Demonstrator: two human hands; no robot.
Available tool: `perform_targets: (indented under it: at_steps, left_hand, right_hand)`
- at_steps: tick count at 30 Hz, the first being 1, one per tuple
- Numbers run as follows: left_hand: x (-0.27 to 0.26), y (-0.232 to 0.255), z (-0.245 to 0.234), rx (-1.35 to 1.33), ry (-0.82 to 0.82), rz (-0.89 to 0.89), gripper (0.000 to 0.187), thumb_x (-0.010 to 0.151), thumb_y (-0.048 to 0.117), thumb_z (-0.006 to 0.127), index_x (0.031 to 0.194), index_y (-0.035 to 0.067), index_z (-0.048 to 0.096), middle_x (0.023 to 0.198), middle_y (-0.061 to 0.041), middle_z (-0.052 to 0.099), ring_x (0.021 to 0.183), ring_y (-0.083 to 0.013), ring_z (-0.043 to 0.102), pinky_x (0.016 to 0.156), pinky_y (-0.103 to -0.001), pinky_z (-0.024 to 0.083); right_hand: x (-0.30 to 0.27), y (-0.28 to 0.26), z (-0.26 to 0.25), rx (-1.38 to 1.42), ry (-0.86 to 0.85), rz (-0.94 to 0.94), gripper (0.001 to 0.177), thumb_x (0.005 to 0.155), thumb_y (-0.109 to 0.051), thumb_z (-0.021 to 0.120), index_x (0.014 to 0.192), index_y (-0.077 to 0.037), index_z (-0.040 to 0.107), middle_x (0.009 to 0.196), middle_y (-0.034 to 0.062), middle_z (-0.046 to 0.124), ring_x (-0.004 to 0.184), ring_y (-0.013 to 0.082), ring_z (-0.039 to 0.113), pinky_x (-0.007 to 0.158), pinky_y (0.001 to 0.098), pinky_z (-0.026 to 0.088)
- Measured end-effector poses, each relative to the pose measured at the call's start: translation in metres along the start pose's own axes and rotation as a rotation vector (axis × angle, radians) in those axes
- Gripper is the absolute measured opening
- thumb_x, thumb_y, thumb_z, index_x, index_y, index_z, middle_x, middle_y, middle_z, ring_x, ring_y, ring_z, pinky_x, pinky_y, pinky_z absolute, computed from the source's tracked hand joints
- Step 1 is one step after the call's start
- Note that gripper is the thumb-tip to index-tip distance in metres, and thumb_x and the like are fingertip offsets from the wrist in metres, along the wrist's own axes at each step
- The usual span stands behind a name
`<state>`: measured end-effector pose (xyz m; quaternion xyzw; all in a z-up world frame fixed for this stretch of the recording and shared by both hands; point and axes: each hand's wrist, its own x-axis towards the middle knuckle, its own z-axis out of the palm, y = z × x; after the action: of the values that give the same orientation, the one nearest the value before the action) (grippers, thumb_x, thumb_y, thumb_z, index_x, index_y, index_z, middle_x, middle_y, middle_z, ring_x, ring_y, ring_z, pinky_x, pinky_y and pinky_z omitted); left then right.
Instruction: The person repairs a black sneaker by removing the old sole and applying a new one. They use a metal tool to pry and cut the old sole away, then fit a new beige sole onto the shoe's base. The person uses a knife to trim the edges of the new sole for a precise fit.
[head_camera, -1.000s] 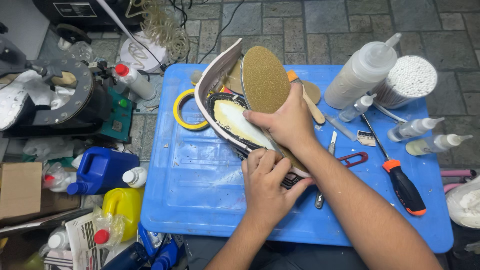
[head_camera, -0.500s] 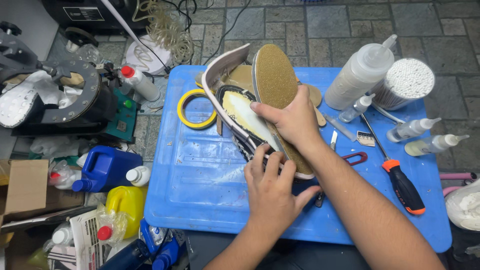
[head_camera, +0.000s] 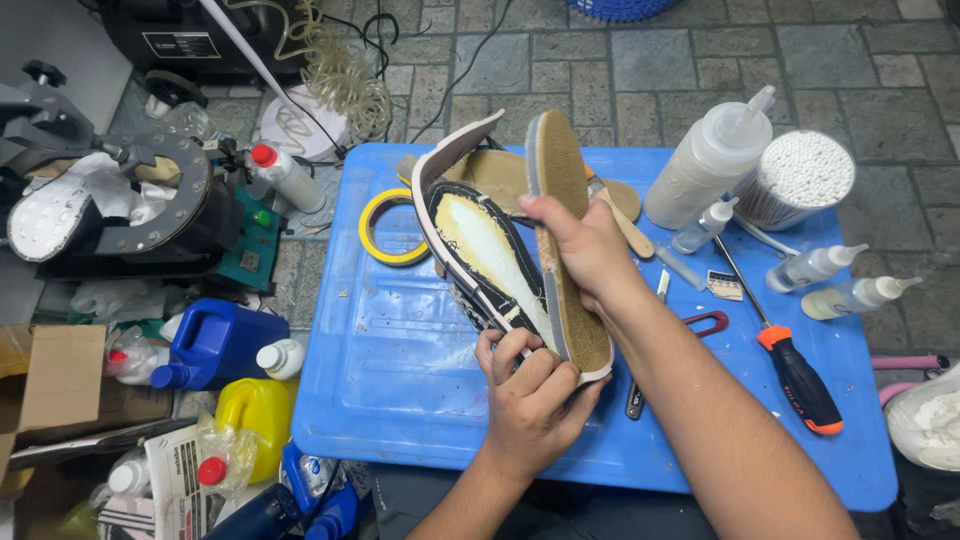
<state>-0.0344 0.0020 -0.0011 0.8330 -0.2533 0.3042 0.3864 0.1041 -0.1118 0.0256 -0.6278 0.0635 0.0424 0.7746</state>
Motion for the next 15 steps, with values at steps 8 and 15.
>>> perform_targets:
  at_steps: [8,15]
  left_hand:
    - [0.003,-0.011,-0.016,-0.054,-0.03,0.016,0.031,0.076,0.021,0.089,0.09,0.009,0.065,0.092,-0.005,0.056,0.107,-0.0269,0.054,0.103,-0.055,0.035]
    - [0.027,-0.02,-0.067,-0.114,-0.227,0.138,0.036,0.074,0.021,0.09,0.095,0.006,0.065,0.096,-0.007,0.059,0.111,-0.0298,0.059,0.112,-0.061,0.038]
  right_hand:
    - [-0.002,-0.002,0.002,0.151,-0.015,-0.008,0.042,0.085,-0.03,0.078,0.108,0.002,0.064,0.084,0.0046,0.068,0.067,0.0112,0.066,0.058,0.0288,0.055]
    - [-0.012,-0.01,0.003,-0.49,0.06,-0.363,0.092,0.087,-0.038,0.081,0.141,0.008,0.022,0.13,0.0254,0.052,0.12,0.0295,0.056,0.098,0.0398,0.048]
